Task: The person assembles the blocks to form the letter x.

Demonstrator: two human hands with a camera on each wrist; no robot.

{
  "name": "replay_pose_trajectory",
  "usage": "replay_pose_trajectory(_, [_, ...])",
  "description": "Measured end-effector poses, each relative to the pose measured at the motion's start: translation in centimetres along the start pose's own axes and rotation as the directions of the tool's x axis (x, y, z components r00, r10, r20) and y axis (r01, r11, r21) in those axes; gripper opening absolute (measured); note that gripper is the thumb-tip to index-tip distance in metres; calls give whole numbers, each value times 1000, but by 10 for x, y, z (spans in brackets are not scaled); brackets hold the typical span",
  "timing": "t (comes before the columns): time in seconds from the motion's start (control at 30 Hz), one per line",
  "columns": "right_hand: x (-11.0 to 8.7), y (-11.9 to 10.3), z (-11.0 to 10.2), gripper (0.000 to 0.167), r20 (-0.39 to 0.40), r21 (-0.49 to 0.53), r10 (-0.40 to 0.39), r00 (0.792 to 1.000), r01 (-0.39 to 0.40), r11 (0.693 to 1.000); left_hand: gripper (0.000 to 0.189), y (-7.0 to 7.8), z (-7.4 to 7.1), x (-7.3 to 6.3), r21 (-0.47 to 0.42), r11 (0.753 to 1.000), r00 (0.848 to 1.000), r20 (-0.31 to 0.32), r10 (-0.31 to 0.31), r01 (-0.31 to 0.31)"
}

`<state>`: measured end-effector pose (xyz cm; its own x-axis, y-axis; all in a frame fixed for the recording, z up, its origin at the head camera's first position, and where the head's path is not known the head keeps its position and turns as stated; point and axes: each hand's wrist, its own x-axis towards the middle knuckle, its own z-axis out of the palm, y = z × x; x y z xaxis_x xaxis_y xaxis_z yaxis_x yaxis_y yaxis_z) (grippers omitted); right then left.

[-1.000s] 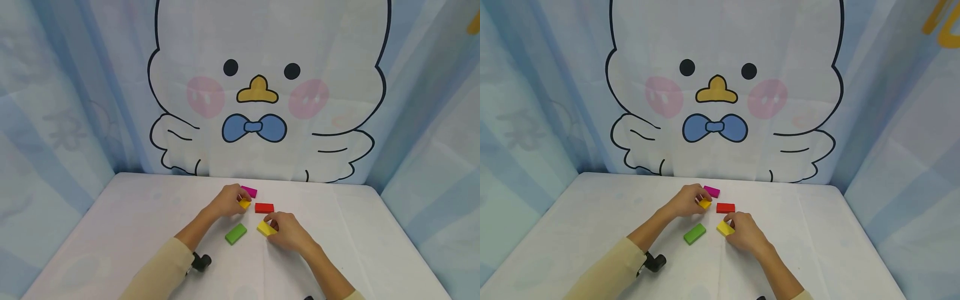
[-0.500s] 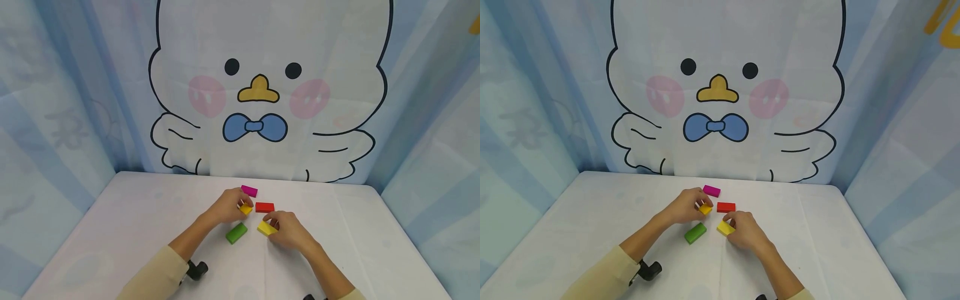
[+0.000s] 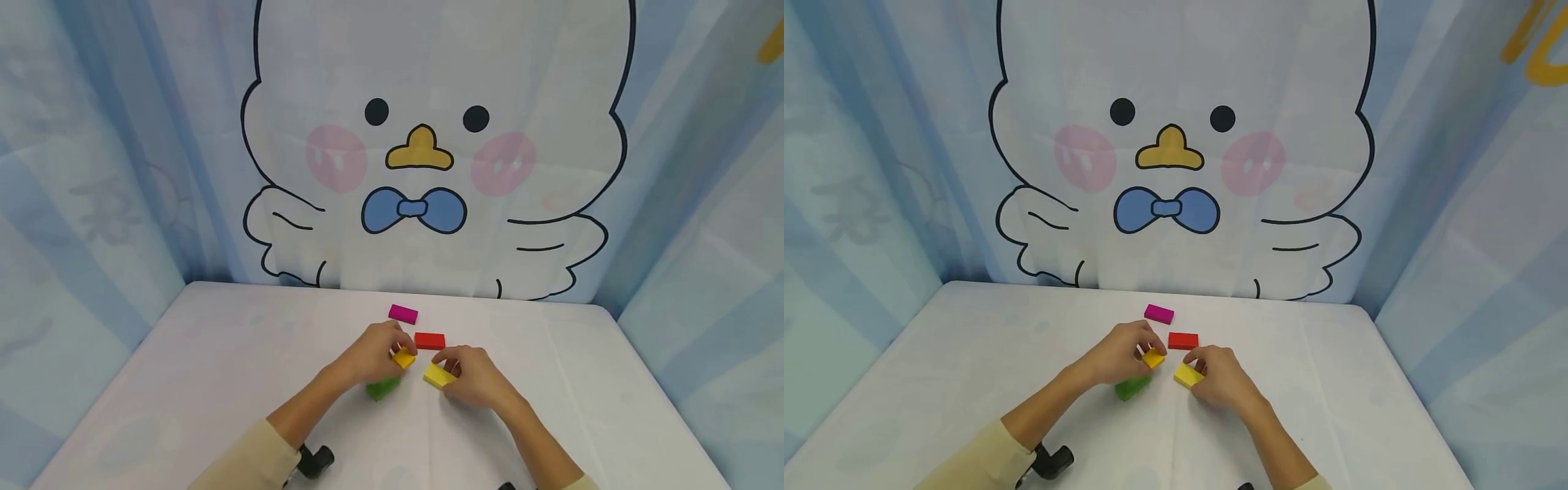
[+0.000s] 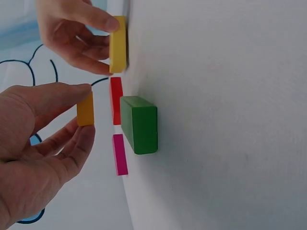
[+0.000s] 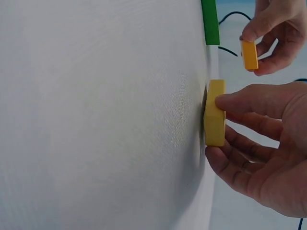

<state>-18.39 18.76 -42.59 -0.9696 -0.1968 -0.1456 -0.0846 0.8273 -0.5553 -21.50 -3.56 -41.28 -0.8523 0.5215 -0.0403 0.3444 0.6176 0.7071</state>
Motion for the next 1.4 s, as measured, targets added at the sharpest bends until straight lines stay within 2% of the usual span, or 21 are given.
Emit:
replay_pose_trajectory(0.5, [-13, 3, -8, 41, -11, 13, 50, 999, -49, 999, 27, 8, 18, -14, -9, 1000, 999, 38, 30, -30])
replay_pose_trajectory(0.83, [-20, 4, -11, 42, -18, 9, 63, 998, -63, 998, 25, 11, 28, -19, 33, 999, 998, 66, -2, 0])
replay_pose_trajectory(1.1, [-28, 6, -11, 42, -9, 10, 76, 997, -76, 997, 24, 10, 36, -21, 94, 995, 995, 99, 7, -17])
replay_pose_trajectory(1.27, [-31, 6, -11, 43, -14, 14, 73, 997, -73, 997, 24, 11, 38, -22, 128, 992, 994, 107, -8, -5])
replay_pose_trajectory(1.4, [-33, 5, -12, 42, -15, 14, 84, 996, -84, 996, 23, 12, 39, -23, 156, 988, 993, 116, 4, -22])
